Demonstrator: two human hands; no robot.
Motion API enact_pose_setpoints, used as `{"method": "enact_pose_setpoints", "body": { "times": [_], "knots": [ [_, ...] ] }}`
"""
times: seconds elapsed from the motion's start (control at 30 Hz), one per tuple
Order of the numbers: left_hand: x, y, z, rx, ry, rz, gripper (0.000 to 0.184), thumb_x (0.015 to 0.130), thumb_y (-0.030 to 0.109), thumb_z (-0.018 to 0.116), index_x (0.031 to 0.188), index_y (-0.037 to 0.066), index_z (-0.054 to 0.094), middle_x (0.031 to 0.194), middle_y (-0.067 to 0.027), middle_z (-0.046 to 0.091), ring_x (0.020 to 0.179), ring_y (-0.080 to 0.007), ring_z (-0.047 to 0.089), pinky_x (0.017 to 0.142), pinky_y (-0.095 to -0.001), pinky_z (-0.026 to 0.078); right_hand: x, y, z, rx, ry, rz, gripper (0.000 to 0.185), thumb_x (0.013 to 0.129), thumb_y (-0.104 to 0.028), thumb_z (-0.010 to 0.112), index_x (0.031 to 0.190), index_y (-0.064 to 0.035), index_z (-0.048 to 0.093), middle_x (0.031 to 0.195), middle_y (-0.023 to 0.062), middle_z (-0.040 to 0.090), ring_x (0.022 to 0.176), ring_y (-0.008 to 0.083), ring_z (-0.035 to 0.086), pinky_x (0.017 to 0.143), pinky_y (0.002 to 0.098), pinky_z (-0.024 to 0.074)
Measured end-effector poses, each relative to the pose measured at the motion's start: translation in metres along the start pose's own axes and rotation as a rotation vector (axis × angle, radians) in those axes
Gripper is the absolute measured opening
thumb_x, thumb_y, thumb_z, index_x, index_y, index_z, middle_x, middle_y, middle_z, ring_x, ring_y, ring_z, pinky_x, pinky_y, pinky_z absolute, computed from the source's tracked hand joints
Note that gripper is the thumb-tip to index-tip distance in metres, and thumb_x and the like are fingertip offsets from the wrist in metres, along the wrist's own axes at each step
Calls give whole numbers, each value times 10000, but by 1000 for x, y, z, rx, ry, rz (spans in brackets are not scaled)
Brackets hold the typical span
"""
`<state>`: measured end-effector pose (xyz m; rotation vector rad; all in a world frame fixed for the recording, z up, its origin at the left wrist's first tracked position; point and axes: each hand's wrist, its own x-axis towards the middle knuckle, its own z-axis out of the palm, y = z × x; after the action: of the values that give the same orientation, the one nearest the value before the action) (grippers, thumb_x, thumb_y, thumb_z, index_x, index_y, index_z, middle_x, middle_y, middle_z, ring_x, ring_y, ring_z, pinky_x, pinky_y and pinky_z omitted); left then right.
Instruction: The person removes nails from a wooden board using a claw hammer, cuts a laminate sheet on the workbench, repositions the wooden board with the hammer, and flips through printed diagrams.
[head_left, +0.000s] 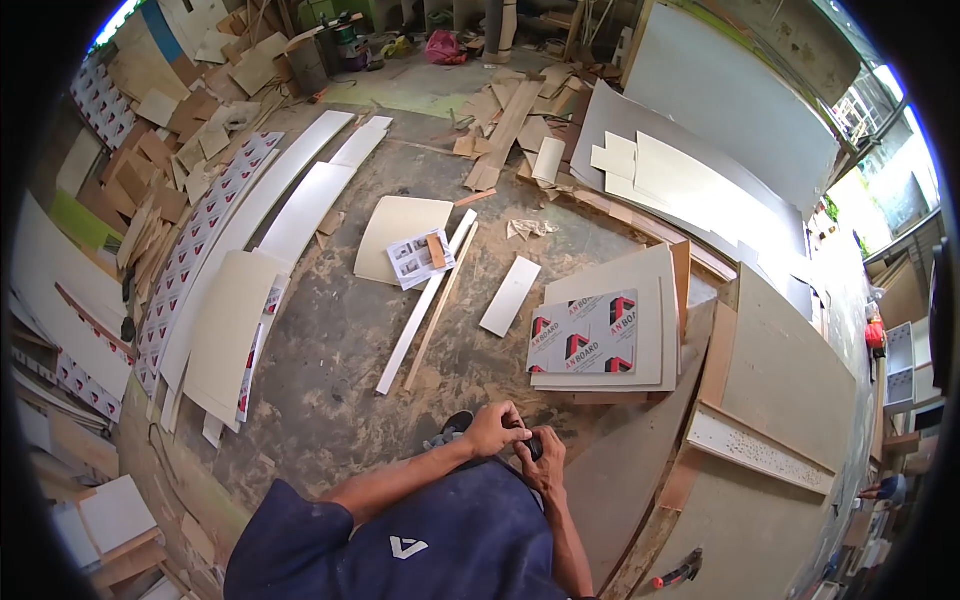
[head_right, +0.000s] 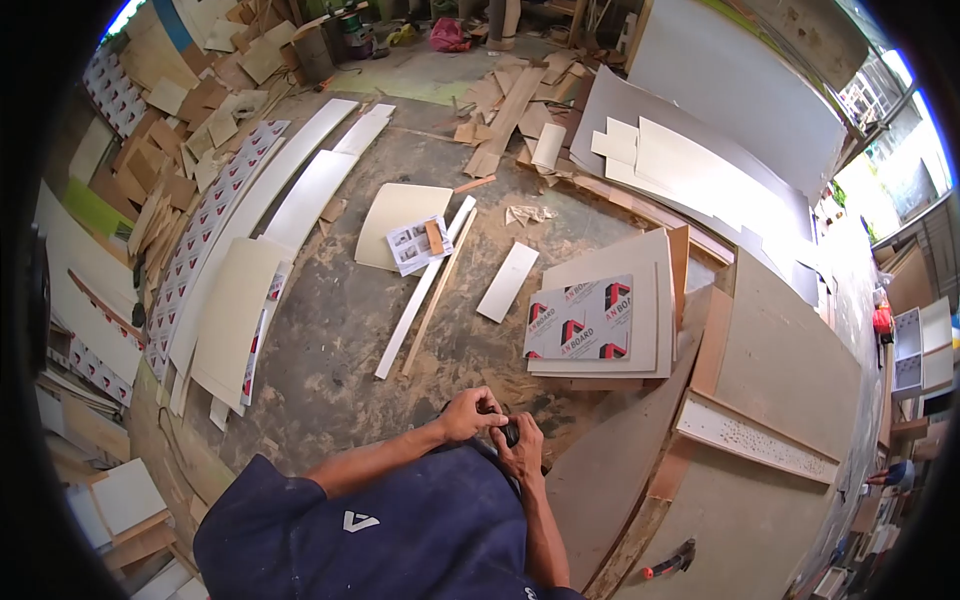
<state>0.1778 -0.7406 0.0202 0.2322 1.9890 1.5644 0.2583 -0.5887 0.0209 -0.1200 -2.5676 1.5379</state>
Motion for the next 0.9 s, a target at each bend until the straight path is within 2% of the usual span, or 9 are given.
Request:
{"method": "enact_pose_setpoints", "body": {
  "times": [0.1,0.13,0.2,0.33,0.53,0.6,0.83,0.9],
  "knots": [
    [5,-22,-41,-21,37,50,308,771,168,814,788,49,530,723,-7,599,635,-65,452,569,-272,401,13,-16,40,-12,-25,46,250,860,-208,673,930,12,575,857,189,579,773,376,589,686,428,462],
    [5,-26,-51,-23,31,52,308,771,168,814,788,49,530,723,-7,599,635,-65,452,569,-272,401,15,-19,50,-16,-22,49,250,860,-208,673,930,12,575,857,189,579,773,376,589,686,428,462],
    [4,-32,-66,-103,60,66,390,752,212,820,770,45,469,650,-1,464,616,-91,408,552,-291,387,17,-24,66,-5,-18,85,237,880,-198,645,956,16,577,869,197,581,795,375,593,701,418,465],
    [5,-42,-82,-198,51,86,375,767,200,816,793,53,472,659,13,469,622,-84,403,549,-282,383,20,-24,85,-12,5,110,244,901,-206,613,998,16,581,898,197,589,813,367,594,716,410,466],
    [0,-35,-102,-268,77,95,350,776,178,819,793,63,490,665,28,483,614,-62,415,545,-250,392,1,-3,97,41,26,356,280,899,-250,605,1012,6,605,886,187,625,792,352,616,716,408,476],
    [-1,-36,-106,-264,80,79,339,774,180,822,798,60,506,669,26,508,615,-53,440,549,-242,408,-3,11,100,21,61,313,214,900,-169,610,1004,18,605,715,92,585,641,159,539,604,312,464],
    [2,-38,-111,-230,87,73,345,762,192,839,806,55,525,673,27,539,612,-55,466,547,-242,422,8,-11,98,-84,98,232,189,877,-162,599,925,18,633,699,85,597,623,150,540,595,304,455],
    [5,-44,-109,-256,40,107,349,758,180,844,806,50,524,672,23,549,610,-56,490,554,-240,440,9,-15,99,39,96,359,193,858,-161,595,867,28,636,678,85,598,616,148,541,589,301,449]
  ]
}}
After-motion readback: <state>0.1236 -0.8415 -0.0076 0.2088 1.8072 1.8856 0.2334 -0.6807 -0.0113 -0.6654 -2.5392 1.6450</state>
